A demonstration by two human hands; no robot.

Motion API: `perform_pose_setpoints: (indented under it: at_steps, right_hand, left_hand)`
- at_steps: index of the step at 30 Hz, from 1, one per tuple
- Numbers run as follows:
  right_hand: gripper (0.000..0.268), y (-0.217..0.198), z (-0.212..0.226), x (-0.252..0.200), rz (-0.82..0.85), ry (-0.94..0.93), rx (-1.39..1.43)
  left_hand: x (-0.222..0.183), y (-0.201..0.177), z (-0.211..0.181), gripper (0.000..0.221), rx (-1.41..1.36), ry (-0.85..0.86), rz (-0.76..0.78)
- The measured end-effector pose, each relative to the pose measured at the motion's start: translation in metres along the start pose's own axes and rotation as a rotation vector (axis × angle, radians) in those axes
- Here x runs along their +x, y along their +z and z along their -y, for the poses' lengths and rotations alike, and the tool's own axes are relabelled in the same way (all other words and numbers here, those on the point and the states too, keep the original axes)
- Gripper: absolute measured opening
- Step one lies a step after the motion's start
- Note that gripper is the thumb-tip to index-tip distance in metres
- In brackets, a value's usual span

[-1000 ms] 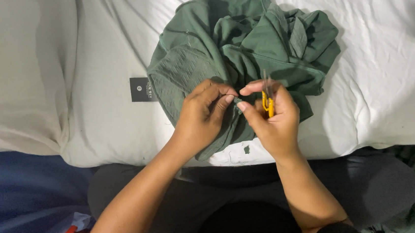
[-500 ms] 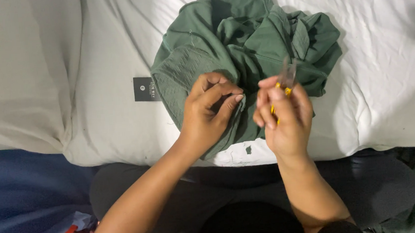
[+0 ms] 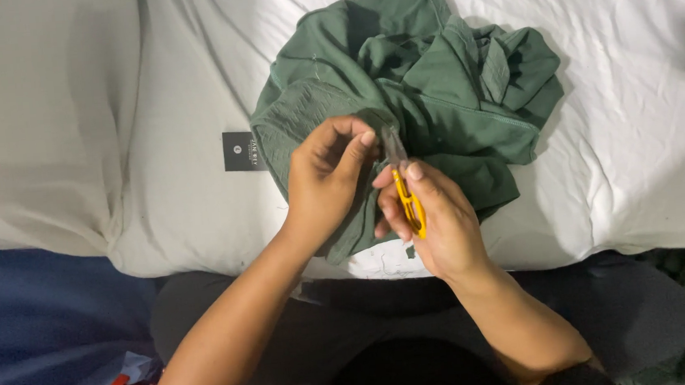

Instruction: Trimming loose threads from a green garment using small scissors

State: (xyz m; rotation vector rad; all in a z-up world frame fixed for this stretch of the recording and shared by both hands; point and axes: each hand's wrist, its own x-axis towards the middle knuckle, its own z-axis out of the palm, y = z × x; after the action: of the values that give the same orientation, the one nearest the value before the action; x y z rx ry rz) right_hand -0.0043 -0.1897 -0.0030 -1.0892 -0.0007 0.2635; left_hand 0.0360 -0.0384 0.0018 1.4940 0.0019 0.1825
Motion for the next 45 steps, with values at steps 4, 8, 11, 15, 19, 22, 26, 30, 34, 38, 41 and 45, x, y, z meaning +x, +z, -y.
perform_pose_setpoints:
  at_steps: [4,8,11,15,19,22,26,30,34,38,41,45]
  right_hand:
    - [0.045,-0.008,-0.010,0.016,-0.153,-0.109,-0.124]
    - [0.021,-0.014,-0.022,0.033,-0.204,-0.159,-0.133]
    - [0.026,-0.005,-0.015,0.042,-0.189,-0.210,-0.217]
    - [0.029,0.001,0.006,0.066,-0.088,-0.356,-0.241]
    - [0.033,0.022,0.047,0.096,0.067,-0.466,-0.200]
    - [0.031,0.024,0.066,0.120,0.219,-0.540,-0.219]
    - [0.035,-0.005,0.041,0.144,0.287,-0.463,-0.278]
    - [0.033,-0.024,-0.006,0.149,0.284,-0.292,-0.252]
    - [0.034,-0.022,-0.014,0.140,0.309,-0.234,-0.216]
    - [0.035,-0.037,-0.022,0.144,0.232,-0.253,-0.185]
    - [0.036,-0.047,-0.024,0.144,0.157,-0.247,-0.160]
    - [0.036,-0.046,-0.021,0.142,0.119,-0.247,-0.140]
  left_hand:
    - [0.001,-0.006,0.001,0.011,0.012,0.066,0.073]
    - [0.001,-0.008,-0.006,0.034,0.194,0.169,0.228]
    - [0.004,-0.006,-0.003,0.036,0.198,0.143,0.224]
    - [0.018,0.006,0.002,0.033,0.080,0.125,0.089]
    - [0.047,0.006,-0.031,0.034,-0.006,0.198,0.022]
    - [0.058,0.003,-0.045,0.037,-0.066,0.260,-0.021]
    - [0.058,-0.004,-0.032,0.029,-0.014,0.245,-0.076]
    - [0.049,-0.015,0.004,0.022,0.071,0.136,-0.134]
    - [0.048,-0.021,0.018,0.020,0.062,0.040,-0.168]
    - [0.052,-0.021,0.018,0.007,0.048,-0.043,-0.172]
    - [0.053,-0.017,0.026,0.007,0.028,-0.101,-0.172]
    - [0.054,-0.015,0.027,0.009,0.001,-0.106,-0.156]
